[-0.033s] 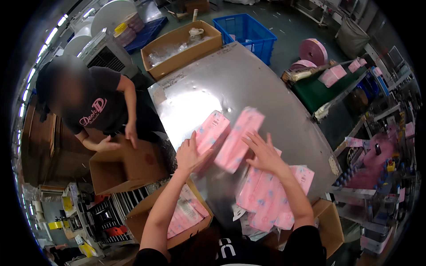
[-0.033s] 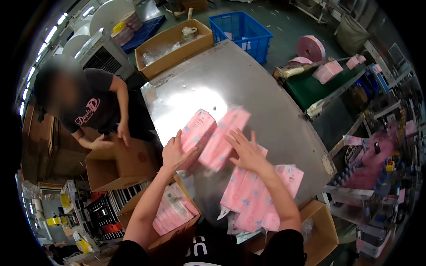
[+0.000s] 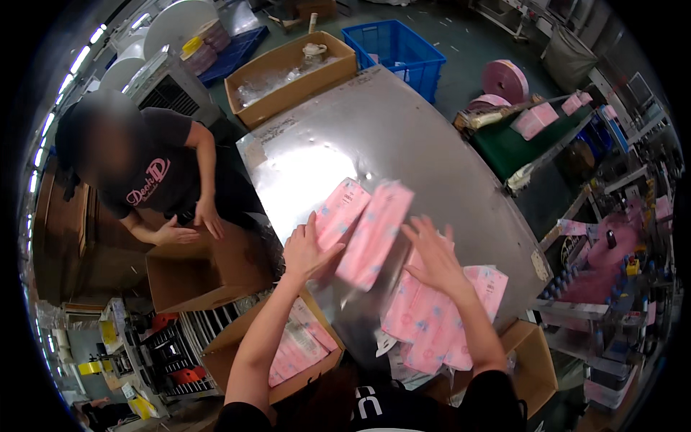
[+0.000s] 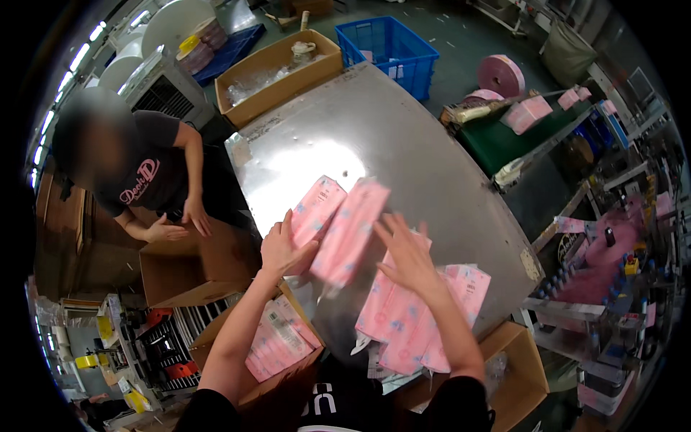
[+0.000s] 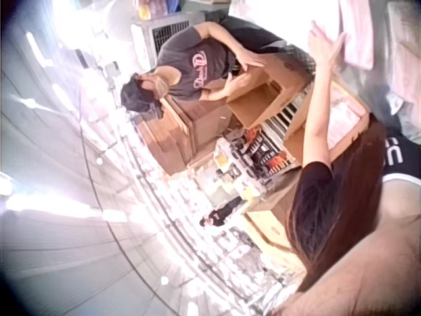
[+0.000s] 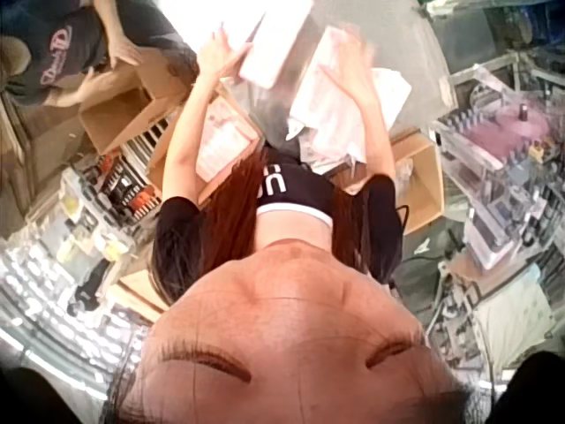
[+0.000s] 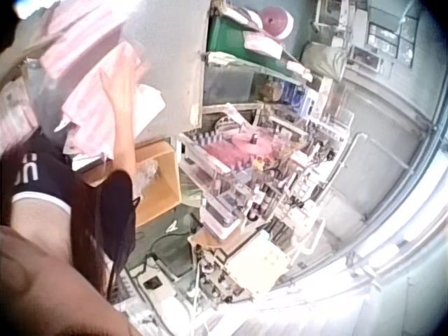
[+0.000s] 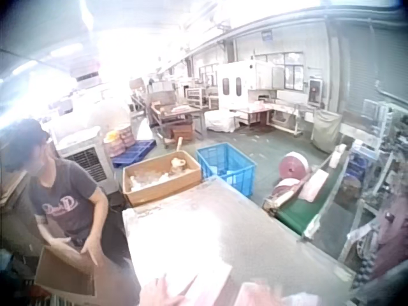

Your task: The person places pink packages into cardboard boxes, adds bubble wrap, and places the boxes onto a conveyor belt to be sealed by a machine.

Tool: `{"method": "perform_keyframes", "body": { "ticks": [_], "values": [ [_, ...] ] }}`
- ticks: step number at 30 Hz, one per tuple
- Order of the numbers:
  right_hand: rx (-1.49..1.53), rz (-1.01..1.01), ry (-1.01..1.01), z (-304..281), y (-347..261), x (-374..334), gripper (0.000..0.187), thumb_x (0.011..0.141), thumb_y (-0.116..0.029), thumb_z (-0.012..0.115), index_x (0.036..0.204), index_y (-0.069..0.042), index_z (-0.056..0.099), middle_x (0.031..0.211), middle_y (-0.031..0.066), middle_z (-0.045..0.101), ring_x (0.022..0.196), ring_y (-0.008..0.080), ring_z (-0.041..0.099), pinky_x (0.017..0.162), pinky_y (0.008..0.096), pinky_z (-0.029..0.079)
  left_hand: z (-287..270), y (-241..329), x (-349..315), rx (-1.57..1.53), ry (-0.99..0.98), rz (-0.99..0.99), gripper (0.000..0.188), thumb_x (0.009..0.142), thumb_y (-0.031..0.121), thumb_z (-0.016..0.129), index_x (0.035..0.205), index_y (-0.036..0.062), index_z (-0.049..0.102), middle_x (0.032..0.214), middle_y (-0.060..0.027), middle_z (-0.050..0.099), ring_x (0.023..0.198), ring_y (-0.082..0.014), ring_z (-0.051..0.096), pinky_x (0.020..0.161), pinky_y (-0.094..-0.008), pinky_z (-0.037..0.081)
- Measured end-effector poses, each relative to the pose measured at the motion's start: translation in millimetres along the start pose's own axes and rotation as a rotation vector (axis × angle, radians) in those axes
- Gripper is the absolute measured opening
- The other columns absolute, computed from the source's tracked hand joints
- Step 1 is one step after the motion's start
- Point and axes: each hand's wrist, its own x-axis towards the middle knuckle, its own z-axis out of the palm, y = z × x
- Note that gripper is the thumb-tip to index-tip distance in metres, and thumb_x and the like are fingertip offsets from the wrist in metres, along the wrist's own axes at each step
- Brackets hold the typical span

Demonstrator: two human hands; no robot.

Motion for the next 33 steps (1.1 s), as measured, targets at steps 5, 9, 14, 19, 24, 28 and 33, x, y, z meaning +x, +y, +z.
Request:
{"method": "perform_keyframes", "body": {
  "ticks": [5, 9, 14, 19, 24, 28, 33],
  "values": [
    [0.105, 1.135, 0.152, -16.2, -35.6, -148.2, 0.122, 0.061, -0.045, 0.085, 0.151, -0.001, 0.016, 0.148, 0.0329, 0.029, 0.135, 0.0439, 0.037, 0.105, 0.0559, 0.034, -14.7, 32.0, -30.9, -0.048, -0.137, 0.03, 0.113, 0.061, 0.069, 0.076, 0.144, 0.003, 0.036, 0.11, -0.0216, 0.059, 0.1, -0.0369, 0.061, 0.086, -0.0429, 0.05],
    [0.18, 1.199, 0.185, -16.5, -1.5, -147.0, 0.13, 0.062, -0.048, 0.086, 0.152, 0.0, 0.007, 0.139, 0.0319, 0.043, 0.126, 0.0417, 0.049, 0.103, 0.0459, 0.041, -27.9, 43.8, -43.5, -0.154, -0.444, -0.042, 0.107, 0.065, 0.067, 0.075, 0.142, 0.0021, 0.038, 0.113, -0.0205, 0.062, 0.102, -0.0354, 0.062, 0.084, -0.0416, 0.051],
    [0.957, 0.949, 0.183, -18.5, 109.8, -140.6, 0.097, 0.08, -0.042, 0.076, 0.148, 0.002, 0.024, 0.133, 0.0232, 0.053, 0.12, 0.0353, 0.056, 0.1, 0.0435, 0.046, 26.4, -32.7, -47.4, -0.789, -0.716, -0.432, 0.085, 0.085, 0.069, 0.053, 0.143, 0.0078, 0.041, 0.129, -0.0125, 0.057, 0.116, -0.0258, 0.055, 0.087, -0.0413, 0.049],
    [1.616, 1.073, -0.124, 12.5, 157.4, -153.5, 0.063, 0.089, -0.033, 0.067, 0.139, -0.001, 0.045, 0.133, 0.0149, 0.056, 0.118, 0.0285, 0.058, 0.1, 0.0448, 0.048, 21.4, -38.8, -79.9, -1.122, -0.937, -0.489, 0.081, 0.087, 0.07, 0.05, 0.146, 0.0143, 0.039, 0.139, -0.0061, 0.05, 0.125, -0.0211, 0.049, 0.094, -0.0421, 0.047],
    [1.668, 1.121, -0.247, 43.4, 157.5, -187.9, 0.066, 0.084, -0.031, 0.07, 0.137, -0.001, 0.046, 0.131, 0.0154, 0.058, 0.118, 0.0324, 0.057, 0.103, 0.0501, 0.044, 15.4, -77.7, -142.5, -1.205, -1.097, -0.524, 0.09, 0.081, 0.065, 0.064, 0.15, 0.0183, 0.031, 0.141, -0.0045, 0.049, 0.124, -0.0196, 0.051, 0.093, -0.0409, 0.049],
    [1.622, 1.112, -0.206, 51.9, 141.4, -194.8, 0.07, 0.077, -0.023, 0.071, 0.138, 0.0, 0.044, 0.131, 0.0153, 0.058, 0.119, 0.0333, 0.056, 0.104, 0.0485, 0.044, 13.3, -99.8, -171.5, -1.29, -1.04, -0.552, 0.086, 0.079, 0.059, 0.07, 0.147, 0.0185, 0.036, 0.137, -0.0026, 0.052, 0.119, -0.0154, 0.053, 0.089, -0.0337, 0.049],
    [1.508, 1.077, -0.114, 25.5, 90.3, -147.0, 0.069, 0.073, -0.021, 0.072, 0.134, -0.001, 0.048, 0.126, 0.0155, 0.06, 0.113, 0.0323, 0.059, 0.1, 0.0464, 0.048, -20.8, -135.1, -195.4, -1.361, -0.812, -0.458, 0.09, 0.078, 0.049, 0.075, 0.15, 0.017, 0.031, 0.14, -0.0048, 0.048, 0.125, -0.0183, 0.048, 0.094, -0.0372, 0.047]
  ]
}}
